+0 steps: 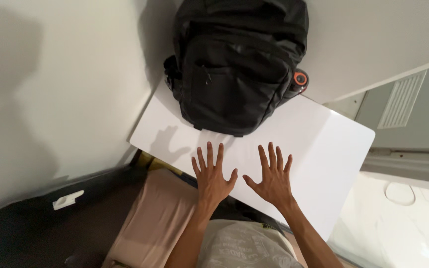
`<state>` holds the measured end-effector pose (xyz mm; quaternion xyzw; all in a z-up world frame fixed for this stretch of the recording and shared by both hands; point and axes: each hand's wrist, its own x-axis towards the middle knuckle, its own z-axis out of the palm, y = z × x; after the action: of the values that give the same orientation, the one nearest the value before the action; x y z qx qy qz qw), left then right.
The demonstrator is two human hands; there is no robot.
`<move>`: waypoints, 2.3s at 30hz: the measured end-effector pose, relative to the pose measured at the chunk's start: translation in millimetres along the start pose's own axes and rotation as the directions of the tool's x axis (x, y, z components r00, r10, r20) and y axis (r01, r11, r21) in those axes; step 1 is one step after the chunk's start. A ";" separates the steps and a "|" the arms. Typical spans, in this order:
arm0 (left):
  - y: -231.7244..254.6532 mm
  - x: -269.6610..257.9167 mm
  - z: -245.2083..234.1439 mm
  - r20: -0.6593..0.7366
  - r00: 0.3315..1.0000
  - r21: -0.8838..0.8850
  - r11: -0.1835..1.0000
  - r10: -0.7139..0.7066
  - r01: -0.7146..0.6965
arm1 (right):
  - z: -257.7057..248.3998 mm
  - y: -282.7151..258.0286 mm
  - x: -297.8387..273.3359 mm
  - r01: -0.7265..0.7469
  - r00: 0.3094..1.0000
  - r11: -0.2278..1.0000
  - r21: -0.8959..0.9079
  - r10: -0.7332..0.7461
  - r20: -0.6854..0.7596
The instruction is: The person packs a black backpack with several items including a white cable, a small green pouch, a blue container, and other cables. They place each item into the backpack, then close and zip it shut. Finally, they pick up an orange and black water bottle from the table.
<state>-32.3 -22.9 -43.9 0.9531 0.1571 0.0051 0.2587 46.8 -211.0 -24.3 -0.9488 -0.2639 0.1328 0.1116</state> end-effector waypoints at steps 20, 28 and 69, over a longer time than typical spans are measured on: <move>21.6 77.0 -71.6 -0.147 0.988 -0.716 0.695 -0.047 -0.073 | -94.3 -7.3 66.5 0.204 0.974 0.671 0.713 -0.065 -0.217; 26.2 96.5 -108.4 0.005 0.994 -0.623 -0.778 -0.108 -0.082 | -141.4 -25.0 89.1 0.090 0.980 -0.760 0.644 0.184 0.080; -43.7 138.3 -123.4 -0.069 0.941 0.058 0.943 0.332 -0.329 | -82.6 -78.3 112.0 0.016 0.968 0.999 -0.049 -0.028 -0.250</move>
<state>74.9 115.3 31.5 0.9706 0.0051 0.0821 0.2261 128.0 -97.9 53.7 -0.9574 -0.2611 0.0044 0.1233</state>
